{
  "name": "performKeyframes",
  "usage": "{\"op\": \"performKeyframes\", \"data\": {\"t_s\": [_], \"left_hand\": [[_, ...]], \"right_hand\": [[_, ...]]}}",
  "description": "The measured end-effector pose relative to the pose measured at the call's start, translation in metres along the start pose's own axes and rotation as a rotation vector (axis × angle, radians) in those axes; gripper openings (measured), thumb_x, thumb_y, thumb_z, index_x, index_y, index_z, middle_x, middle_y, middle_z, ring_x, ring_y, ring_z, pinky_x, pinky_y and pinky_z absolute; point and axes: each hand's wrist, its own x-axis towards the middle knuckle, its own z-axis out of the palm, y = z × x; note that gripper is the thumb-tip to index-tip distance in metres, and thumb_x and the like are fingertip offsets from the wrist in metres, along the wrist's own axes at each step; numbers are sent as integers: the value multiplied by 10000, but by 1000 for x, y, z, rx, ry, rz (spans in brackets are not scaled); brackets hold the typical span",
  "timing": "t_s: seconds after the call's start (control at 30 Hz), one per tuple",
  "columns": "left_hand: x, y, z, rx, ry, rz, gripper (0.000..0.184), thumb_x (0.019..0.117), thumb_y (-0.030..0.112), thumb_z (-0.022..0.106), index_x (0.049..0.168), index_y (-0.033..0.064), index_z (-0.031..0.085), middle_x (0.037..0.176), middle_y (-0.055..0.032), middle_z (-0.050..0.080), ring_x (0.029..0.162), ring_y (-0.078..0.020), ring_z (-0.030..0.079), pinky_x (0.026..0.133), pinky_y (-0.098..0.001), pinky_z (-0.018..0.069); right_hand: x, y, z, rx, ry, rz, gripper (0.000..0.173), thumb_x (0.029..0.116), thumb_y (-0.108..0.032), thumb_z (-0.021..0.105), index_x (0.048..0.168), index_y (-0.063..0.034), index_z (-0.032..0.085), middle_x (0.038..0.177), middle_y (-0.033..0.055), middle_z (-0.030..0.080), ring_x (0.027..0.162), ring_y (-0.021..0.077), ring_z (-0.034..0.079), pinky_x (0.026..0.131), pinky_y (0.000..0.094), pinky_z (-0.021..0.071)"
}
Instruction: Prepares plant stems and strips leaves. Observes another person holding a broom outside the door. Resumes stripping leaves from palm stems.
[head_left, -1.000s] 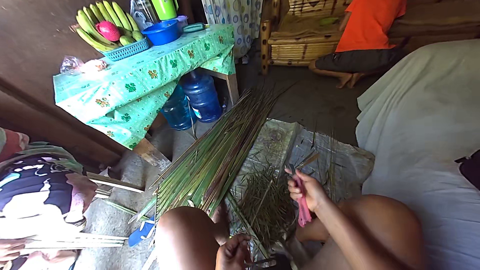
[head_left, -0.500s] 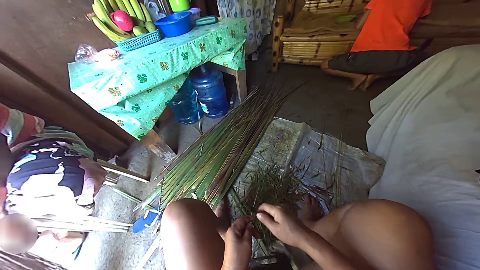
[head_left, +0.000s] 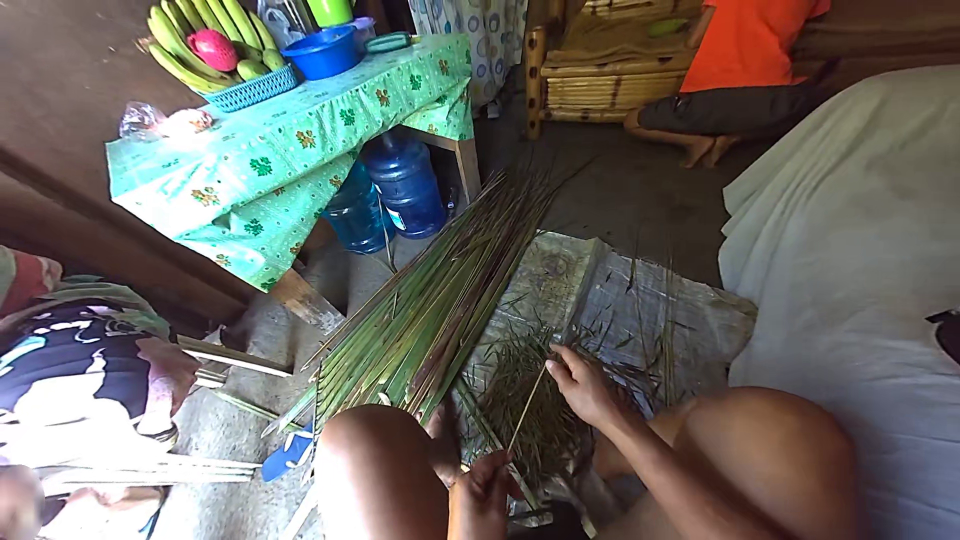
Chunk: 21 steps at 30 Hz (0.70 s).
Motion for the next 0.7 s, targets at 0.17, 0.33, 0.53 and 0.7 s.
{"op": "performKeyframes", "data": {"t_s": [0.17,0.33,0.53,0.7], "left_hand": [[-6,-2,-1,-19,-24,-5,266,987,-15,500,1164,-41,697,740,38,711,609,16,597,628,-185,504],[-10,-1,0,-60,-56,8,285,988,-29,481,1185,-52,686,708,55,675,577,25,547,596,-173,471],[-12,-3,8,-164,-107,-10,305,993,-44,447,1202,-66,668,686,67,640,530,41,476,537,-156,417],[-10,-5,-8,-2,-128,9,349,1010,-26,412,1261,-56,652,720,28,673,560,-6,525,579,-220,463]], "right_hand": [[-6,-4,3,-112,47,-102,423,1102,-259,414,1380,-8,611,1171,206,713,1111,344,682,991,527,496],[-9,-10,9,-162,107,-77,410,1105,-258,404,1328,-10,642,1115,214,717,1070,368,686,945,549,503],[-9,-12,10,-36,182,-71,367,1094,-220,433,1257,1,677,931,177,718,857,308,699,801,489,539],[-11,-22,-9,970,-30,303,428,1143,-270,273,1202,-7,606,566,0,508,381,58,422,350,194,351]]}}
